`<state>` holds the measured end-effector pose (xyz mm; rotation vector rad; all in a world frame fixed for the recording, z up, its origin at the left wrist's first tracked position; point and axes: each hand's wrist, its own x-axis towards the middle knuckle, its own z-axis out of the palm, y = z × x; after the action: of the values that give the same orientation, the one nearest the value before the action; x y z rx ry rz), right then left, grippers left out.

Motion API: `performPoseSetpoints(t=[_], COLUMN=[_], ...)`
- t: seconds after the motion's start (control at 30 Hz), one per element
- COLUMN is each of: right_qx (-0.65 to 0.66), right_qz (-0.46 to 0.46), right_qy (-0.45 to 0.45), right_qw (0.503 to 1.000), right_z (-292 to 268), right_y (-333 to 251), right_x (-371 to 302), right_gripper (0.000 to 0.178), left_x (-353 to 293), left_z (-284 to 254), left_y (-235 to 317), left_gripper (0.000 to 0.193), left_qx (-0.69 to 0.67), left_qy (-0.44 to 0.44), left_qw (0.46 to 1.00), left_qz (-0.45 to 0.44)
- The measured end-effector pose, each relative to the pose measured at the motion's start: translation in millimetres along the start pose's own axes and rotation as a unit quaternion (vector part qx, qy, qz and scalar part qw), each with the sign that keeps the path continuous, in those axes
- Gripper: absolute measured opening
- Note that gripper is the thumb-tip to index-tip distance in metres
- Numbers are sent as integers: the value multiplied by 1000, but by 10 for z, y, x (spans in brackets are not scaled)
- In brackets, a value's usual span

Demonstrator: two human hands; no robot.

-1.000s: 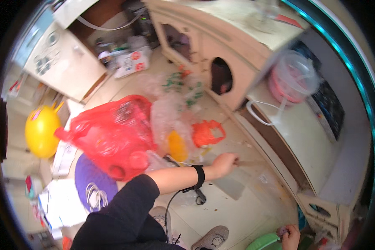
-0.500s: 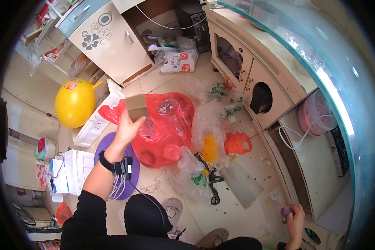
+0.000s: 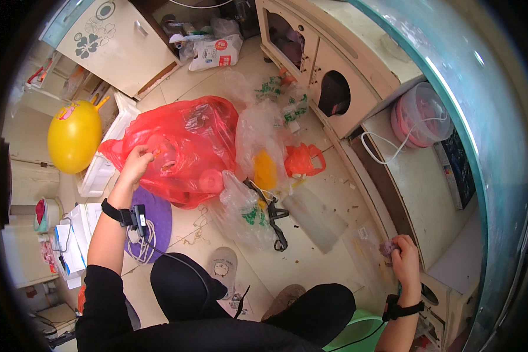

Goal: The person wipes several boxes with a cloth and places them on a shelf. They then assemble a pink plastic container, wash the cloth in a green basin, and wipe the cabinet and surrounding surfaces. Finally, they move a red plastic bag and wipe a glass tabletop.

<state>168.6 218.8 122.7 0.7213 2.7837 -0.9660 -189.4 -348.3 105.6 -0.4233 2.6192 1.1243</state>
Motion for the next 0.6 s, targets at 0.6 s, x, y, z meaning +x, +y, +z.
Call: performPoseSetpoints(t=[0.6], right_qx=[-103], right_qz=[-26], right_qy=[-201], right_qw=[974], right_z=[1136], right_y=[397], right_x=[188], right_gripper=[20], left_x=[-1238], left_z=[2791], left_y=[353], left_gripper=[12], left_qx=[445], left_qy=[-314], left_qw=[636], left_qz=[547])
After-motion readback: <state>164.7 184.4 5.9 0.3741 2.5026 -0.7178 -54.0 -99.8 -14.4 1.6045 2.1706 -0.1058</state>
